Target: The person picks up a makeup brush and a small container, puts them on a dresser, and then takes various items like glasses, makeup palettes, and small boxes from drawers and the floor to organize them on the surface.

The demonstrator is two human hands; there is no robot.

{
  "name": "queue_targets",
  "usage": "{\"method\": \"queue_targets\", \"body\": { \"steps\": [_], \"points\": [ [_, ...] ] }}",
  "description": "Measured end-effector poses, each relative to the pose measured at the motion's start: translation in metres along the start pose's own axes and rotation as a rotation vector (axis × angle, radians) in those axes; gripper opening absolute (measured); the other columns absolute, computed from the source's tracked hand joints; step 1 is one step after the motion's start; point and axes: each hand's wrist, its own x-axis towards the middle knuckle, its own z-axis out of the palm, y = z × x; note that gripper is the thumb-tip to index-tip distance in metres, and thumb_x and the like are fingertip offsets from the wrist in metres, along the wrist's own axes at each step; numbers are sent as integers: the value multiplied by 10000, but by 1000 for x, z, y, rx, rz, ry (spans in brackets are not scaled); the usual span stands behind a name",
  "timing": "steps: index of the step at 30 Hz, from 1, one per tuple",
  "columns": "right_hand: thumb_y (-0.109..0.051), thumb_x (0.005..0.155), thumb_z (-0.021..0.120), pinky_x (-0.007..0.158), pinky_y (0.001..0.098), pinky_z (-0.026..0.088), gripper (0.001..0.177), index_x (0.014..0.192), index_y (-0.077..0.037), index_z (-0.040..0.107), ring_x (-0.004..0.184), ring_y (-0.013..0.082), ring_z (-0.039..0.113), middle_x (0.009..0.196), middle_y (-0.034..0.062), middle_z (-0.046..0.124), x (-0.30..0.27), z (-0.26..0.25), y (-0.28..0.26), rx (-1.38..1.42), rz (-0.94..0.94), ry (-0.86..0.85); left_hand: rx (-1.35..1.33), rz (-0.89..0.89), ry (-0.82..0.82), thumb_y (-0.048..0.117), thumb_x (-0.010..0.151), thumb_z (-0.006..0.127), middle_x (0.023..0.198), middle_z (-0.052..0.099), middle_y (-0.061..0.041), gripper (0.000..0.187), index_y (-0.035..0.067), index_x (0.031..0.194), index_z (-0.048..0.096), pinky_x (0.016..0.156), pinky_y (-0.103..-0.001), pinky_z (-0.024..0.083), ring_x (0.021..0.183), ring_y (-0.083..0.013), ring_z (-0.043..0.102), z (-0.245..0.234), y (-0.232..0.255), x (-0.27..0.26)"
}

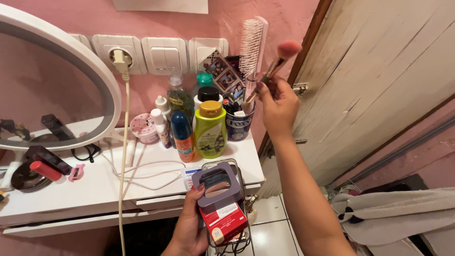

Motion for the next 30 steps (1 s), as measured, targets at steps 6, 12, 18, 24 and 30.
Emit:
{"method": "queue_targets", "body": {
  "steps": [6,12,18,24,30],
  "points": [
    [-104,1000,727,720,292,582,219,1171,29,693,807,134,738,918,75,775,0,9,-3,-370,-158,-27,0,39,35,426,881,619,1117,732,-198,589,-44,1236,626,913,-445,582,1005,-296,714,-1,-1,6],
    [-195,995,751,687,371,559,254,1116,19,686,772,292,734,918,158,742,5,13,-3,-625,-370,-45,-23,23,29,439,878,627,1129,721,-210,628,-55,1264,594,900,-448,595,998,-297,722,-4,0,10],
    [-214,931,794,613,363,550,292,1096,6,697,674,265,736,824,148,735,3,19,5,-630,-188,-43,-21,62,69,406,886,622,1138,711,-161,561,23,1293,572,899,-444,585,1010,-272,716,-3,1,11],
    [-195,914,820,641,390,543,279,1088,-3,715,709,302,710,824,156,723,6,26,19,-712,-338,-48,-24,79,115,392,884,618,1141,719,-150,554,28,1299,582,911,-431,585,1016,-261,718,-7,-1,12],
    [-184,909,821,635,418,530,263,1088,-15,728,682,318,698,773,156,705,2,33,30,-772,-305,-28,-20,59,128,404,857,628,1133,727,-160,575,24,1285,585,913,-438,591,1014,-272,726,-10,-3,12]
  ]
}}
